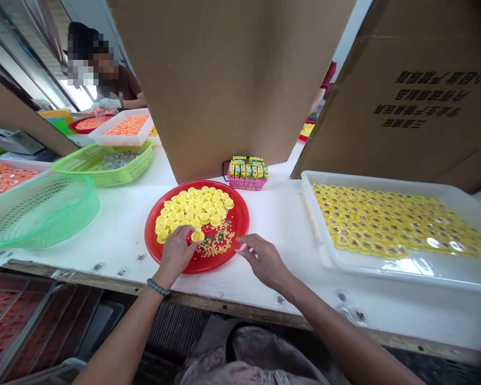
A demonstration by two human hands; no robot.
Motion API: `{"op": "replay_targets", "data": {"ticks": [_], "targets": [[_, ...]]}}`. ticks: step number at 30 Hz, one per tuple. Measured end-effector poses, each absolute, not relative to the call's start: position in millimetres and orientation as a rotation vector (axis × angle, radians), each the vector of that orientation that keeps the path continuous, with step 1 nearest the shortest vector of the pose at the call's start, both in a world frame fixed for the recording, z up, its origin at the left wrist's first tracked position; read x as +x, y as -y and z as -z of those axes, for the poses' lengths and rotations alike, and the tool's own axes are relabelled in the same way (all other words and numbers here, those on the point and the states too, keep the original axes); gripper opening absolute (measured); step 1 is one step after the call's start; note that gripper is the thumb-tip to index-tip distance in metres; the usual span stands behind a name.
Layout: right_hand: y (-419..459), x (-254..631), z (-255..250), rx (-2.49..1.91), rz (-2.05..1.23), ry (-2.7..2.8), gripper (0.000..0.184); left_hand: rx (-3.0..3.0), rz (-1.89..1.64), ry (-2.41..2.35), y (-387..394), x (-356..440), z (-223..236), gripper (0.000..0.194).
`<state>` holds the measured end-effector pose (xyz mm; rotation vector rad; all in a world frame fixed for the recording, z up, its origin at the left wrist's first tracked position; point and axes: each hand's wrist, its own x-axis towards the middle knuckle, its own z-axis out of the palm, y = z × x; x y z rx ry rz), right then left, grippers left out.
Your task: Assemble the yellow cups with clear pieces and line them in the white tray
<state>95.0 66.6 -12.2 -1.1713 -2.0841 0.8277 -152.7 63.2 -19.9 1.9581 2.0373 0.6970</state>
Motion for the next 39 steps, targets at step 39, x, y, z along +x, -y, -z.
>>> {"op": "replay_targets", "data": {"ticks": [39], "targets": [[-6.2,198.5,4.2,-1.304,-0.84,2.601,0.023,0.755,-0.875,-1.017,-32.3,-30.4,19.4,0.043]]}}
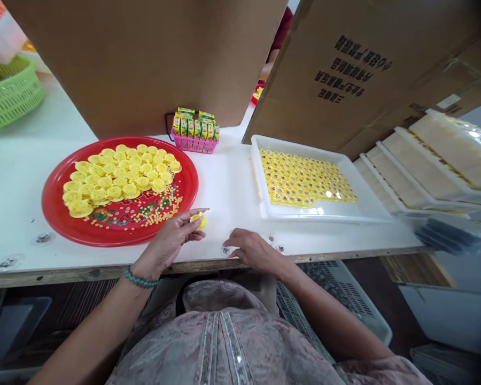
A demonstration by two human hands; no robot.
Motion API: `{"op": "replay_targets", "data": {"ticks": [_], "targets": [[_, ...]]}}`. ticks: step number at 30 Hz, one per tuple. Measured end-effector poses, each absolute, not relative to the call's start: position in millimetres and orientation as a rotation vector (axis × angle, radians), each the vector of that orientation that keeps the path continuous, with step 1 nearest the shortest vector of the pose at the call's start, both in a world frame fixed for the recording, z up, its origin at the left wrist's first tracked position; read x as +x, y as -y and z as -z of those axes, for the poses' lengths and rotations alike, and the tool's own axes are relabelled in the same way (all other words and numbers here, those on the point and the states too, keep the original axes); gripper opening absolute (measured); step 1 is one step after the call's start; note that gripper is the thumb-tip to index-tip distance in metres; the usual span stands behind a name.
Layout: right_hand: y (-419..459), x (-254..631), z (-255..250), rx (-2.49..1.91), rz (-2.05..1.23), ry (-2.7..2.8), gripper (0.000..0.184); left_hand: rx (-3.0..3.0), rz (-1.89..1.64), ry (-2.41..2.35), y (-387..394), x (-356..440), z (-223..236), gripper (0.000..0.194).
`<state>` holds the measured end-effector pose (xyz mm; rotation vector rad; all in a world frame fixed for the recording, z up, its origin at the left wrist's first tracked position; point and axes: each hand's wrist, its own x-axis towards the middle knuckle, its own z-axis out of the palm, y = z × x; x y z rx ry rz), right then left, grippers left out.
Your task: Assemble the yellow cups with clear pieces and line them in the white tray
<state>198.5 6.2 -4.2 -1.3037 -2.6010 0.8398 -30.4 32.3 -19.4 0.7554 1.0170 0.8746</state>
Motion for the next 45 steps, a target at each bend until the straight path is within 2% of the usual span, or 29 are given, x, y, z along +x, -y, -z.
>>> {"op": "replay_targets", "data": {"ticks": [3,10,15,20,23,28,32,37,41,45], "targets": [[-3.6,193.7,13.5,-1.275,-0.784,2.702,0.018,0.714,-0.864,-1.015,-25.9,-21.3,26.4,0.039],[-12.4,180.0,18.7,-1.304,-0.64,2.723,0.005,0.699,-0.907,-1.199,-14.2,-25.2,25.9,0.043],[-12.3,176.4,17.6,-1.171,-0.729,2.579,0.026,0.662,-0.978,-1.234,-8.0,-37.4,16.4,0.043],[-20.7,161.9,35.4,-0.922,-0.664,2.709,0.021,0.575,-1.012,-1.166,-5.6,-41.1,16.8,0.038],[-23.5,159.9,42.9,-0.952,-0.641,2.649,0.025,0.545,-1.029,-1.134,-3.1,-43.0,19.8,0.034],[-21.2,157.2,35.3,-1.028,-0.752,2.425,0.023,0.514,-1.102,-1.133,-1.0,-52.5,19.0,0.03],[-23.3,141.1,29.6,-0.737,-0.824,2.639,0.029,0.526,-1.159,-1.134,-1.1,-60.9,12.7,0.027],[-34.0,126.2,39.5,-0.578,-0.79,2.799,0.023,0.498,-1.172,-1.144,0.5,-64.5,11.8,0.03],[-30.1,125.7,41.9,-0.787,-0.965,2.445,0.02,0.463,-1.187,-1.137,3.9,-64.8,16.2,0.033],[-16.4,126.6,31.0,-1.087,-1.49,1.756,0.014,0.457,-1.137,-1.135,5.1,-59.5,21.6,0.035]]}}
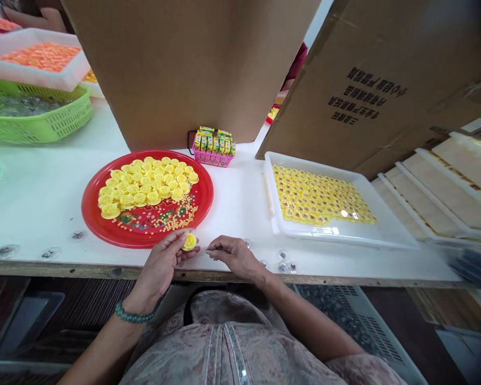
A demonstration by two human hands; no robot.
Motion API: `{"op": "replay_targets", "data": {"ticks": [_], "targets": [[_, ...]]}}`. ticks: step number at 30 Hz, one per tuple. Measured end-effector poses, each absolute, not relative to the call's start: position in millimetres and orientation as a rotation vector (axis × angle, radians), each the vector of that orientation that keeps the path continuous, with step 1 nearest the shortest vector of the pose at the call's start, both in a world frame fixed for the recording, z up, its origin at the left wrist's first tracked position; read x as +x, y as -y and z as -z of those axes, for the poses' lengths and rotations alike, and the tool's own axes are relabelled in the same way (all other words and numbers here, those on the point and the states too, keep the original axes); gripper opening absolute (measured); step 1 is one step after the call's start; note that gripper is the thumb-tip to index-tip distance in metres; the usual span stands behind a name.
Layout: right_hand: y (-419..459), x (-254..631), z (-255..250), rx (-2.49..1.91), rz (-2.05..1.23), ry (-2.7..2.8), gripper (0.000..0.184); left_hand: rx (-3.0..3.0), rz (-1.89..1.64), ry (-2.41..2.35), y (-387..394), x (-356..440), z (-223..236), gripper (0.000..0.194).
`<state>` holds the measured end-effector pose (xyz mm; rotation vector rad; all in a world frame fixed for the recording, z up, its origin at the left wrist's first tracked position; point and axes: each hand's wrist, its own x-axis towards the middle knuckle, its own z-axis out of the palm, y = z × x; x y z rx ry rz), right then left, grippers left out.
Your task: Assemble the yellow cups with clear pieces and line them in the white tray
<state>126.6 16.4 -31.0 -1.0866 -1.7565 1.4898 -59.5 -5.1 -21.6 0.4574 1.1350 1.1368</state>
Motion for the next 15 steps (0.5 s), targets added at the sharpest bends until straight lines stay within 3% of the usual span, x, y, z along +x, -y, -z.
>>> {"op": "replay_targets", "data": {"ticks": [2,5,15], "targets": [[-11.3,127.3,23.8,-1.073,-1.684,1.469,0.021,0.464,-1.11,-1.112,4.6,-53.9,23.9,0.036],[-8.4,129.9,14.2,-1.01,-1.694,1.291,0.028,0.484,-1.07,-1.06,4.0,-44.6,25.4,0.035],[-4.9,140.3,10.5,-0.934,-1.608,1.098,0.012,0.434,-1.027,-0.935,7.1,-33.0,17.0,0.027]]}}
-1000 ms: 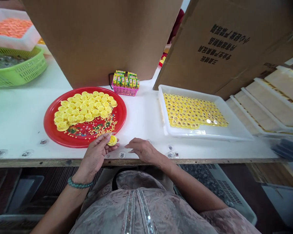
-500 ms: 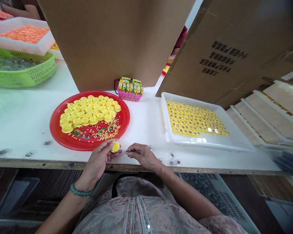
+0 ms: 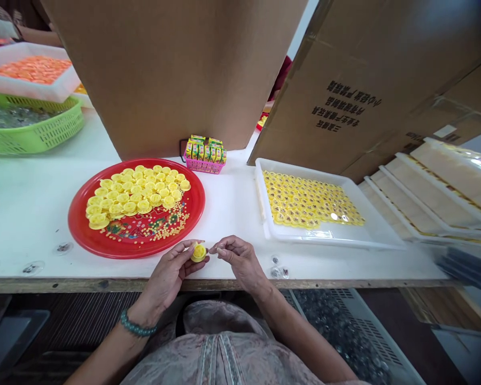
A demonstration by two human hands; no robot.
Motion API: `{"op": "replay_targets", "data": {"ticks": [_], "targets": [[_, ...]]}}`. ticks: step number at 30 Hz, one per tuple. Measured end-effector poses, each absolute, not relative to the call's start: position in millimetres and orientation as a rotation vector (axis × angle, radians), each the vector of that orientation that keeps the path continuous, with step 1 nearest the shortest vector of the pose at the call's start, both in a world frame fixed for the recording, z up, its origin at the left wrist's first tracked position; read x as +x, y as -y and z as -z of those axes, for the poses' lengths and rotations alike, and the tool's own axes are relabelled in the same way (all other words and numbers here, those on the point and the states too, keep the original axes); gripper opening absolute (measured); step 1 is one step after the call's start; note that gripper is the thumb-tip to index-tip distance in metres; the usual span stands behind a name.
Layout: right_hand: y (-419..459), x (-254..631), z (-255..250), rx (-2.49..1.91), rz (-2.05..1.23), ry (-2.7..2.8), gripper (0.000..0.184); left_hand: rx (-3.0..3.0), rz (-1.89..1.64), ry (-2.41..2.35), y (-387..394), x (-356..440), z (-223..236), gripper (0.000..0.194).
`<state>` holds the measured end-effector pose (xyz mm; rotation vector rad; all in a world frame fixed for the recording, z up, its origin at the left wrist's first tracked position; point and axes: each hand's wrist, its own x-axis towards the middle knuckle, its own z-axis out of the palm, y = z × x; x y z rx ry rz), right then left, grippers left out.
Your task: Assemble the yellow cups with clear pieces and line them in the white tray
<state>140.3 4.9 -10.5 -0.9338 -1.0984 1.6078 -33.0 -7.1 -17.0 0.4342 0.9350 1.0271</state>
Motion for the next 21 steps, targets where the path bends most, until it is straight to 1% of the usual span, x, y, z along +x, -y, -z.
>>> {"op": "replay_targets", "data": {"ticks": [4,10,15,18,21], "targets": [[-4.8,142.8,10.7,-0.943,-1.58,1.115,0.016,0.476,-1.007,-0.986,6.7,-30.1,16.6,0.032],[-3.9,139.8,12.2,-1.085,-1.471,1.094,0.016,0.537,-1.096,-0.969,7.8,-18.8,15.9,0.027],[-0.4,135.0,20.7,-1.185,-1.476,0.952,0.02,0.535,-1.103,-0.989,10.8,-11.0,23.0,0.037],[-0.8,131.6,22.7,-1.217,-1.457,0.976,0.022,0.592,-1.071,-1.02,12.1,-8.6,27.4,0.041],[-3.0,129.0,23.0,-1.268,-1.412,1.036,0.019,0.665,-1.027,-1.028,12.2,-7.7,27.3,0.042]]}}
